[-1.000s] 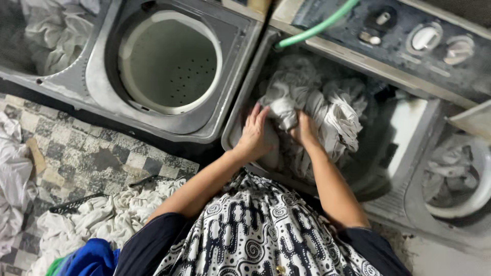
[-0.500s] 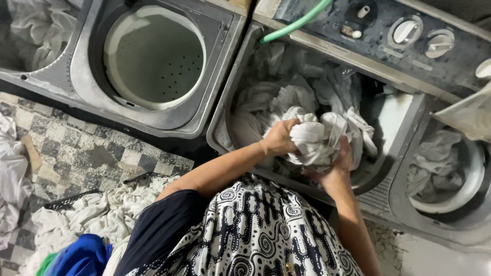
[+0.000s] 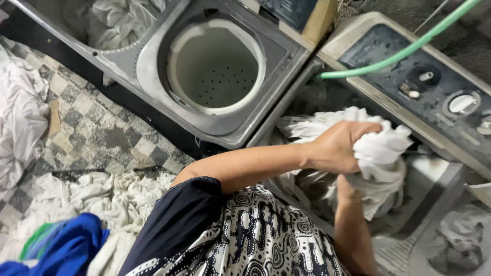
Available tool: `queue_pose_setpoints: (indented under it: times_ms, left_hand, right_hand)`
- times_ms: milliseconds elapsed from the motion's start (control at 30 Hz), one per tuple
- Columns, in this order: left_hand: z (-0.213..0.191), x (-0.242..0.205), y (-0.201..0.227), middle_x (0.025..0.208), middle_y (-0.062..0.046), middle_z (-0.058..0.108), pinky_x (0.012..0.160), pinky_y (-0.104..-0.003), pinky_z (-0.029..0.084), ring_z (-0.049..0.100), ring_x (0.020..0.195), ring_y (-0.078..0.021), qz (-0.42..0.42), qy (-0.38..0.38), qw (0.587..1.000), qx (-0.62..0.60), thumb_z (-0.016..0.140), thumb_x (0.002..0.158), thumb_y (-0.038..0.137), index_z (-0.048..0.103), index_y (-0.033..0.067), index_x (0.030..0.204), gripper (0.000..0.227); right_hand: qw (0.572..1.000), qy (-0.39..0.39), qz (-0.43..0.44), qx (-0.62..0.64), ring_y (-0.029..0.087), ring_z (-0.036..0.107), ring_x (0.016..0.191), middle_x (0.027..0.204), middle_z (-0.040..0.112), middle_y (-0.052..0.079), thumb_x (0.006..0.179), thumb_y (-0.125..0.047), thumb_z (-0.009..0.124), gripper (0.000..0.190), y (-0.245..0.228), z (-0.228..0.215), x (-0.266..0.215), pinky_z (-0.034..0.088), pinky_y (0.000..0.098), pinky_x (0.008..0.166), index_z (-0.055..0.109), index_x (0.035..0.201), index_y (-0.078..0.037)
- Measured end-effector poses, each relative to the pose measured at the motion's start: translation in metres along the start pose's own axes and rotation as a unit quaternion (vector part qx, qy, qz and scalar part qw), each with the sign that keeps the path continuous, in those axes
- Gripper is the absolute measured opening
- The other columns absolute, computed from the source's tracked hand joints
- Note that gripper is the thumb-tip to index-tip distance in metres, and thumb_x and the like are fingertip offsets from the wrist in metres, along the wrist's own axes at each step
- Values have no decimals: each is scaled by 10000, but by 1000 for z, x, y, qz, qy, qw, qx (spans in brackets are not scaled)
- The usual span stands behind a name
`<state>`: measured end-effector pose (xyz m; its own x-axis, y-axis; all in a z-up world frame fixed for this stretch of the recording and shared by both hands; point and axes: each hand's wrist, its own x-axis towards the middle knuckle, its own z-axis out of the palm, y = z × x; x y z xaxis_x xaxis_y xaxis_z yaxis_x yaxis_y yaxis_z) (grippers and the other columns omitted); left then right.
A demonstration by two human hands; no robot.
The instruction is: The person moves laundry items from one tub to another, presses them down by hand, and rinses clothes under water.
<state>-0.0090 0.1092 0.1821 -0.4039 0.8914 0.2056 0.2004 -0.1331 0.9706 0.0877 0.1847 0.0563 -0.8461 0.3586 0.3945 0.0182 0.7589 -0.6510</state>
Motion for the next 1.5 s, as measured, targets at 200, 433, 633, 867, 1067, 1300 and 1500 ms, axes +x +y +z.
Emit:
queue_pose_setpoints:
  times_ms: [200, 433, 633, 867, 1067, 1300, 1500]
  left_hand:
    - [-120, -2, 63, 1239, -120, 719, 1063, -302, 575, 713, 1147, -191, 170, 24, 985, -36, 983, 704, 192, 594, 25, 1346, 768]
    - [-291, -69, 27, 1311, -126, 714, 1110, -345, 556, 688, 1219, -199, 51, 163, 985, 0, 922, 806, 111, 621, -12, 1356, 639]
    - [-413, -122, -61, 1220, -227, 672, 999, -399, 522, 644, 1145, -300, -218, 108, 963, 112, 855, 820, 196, 578, -107, 1284, 620]
    - [-431, -83, -76, 1299, -201, 660, 946, -386, 530, 661, 1180, -321, -180, -61, 934, 302, 745, 953, 305, 626, -12, 1346, 519]
    - [-315, -6, -44, 1318, -202, 656, 982, -416, 526, 651, 1175, -344, -28, -89, 952, 293, 754, 924, 296, 624, 32, 1346, 515]
    - [-126, 56, -101, 1392, -158, 584, 1035, -534, 415, 537, 1294, -358, 152, -187, 897, 370, 794, 840, 423, 619, 65, 1318, 622]
    - [-38, 100, -142, 1466, -145, 514, 1125, -499, 342, 445, 1386, -330, -58, -378, 753, 536, 700, 896, 584, 545, 51, 1397, 747]
  right_hand:
    - [997, 33, -36, -54, 376, 481, 1311, 1423, 493, 161, 655, -252, 922, 880, -42, 52, 68, 401, 507, 1060, 485, 1386, -28]
    - [990, 33, -22, -137, 330, 513, 1290, 1415, 522, 129, 728, -231, 904, 758, -106, 154, 140, 415, 486, 1046, 530, 1360, -41]
    - [969, -13, 20, -245, 291, 541, 1272, 1409, 546, 102, 790, -213, 888, 654, -115, 240, 187, 427, 468, 1034, 569, 1338, -51]
    - [970, 42, -92, -221, 340, 520, 1258, 1317, 551, 153, 575, -419, 792, 860, -137, 230, 180, 371, 569, 1073, 617, 1313, -14]
    - [951, 221, 192, -100, 316, 547, 1371, 1410, 586, 110, 894, 51, 731, 494, -75, 113, 79, 458, 449, 1149, 594, 1349, -85]
    - [871, 6, 445, -207, 503, 528, 1203, 1423, 403, 333, 719, -18, 734, 724, 92, 120, -35, 491, 541, 918, 505, 1406, -14]
    - [697, -43, 604, -383, 454, 429, 1312, 1482, 378, 297, 776, -204, 807, 800, 151, -62, -194, 403, 538, 1031, 457, 1461, 15]
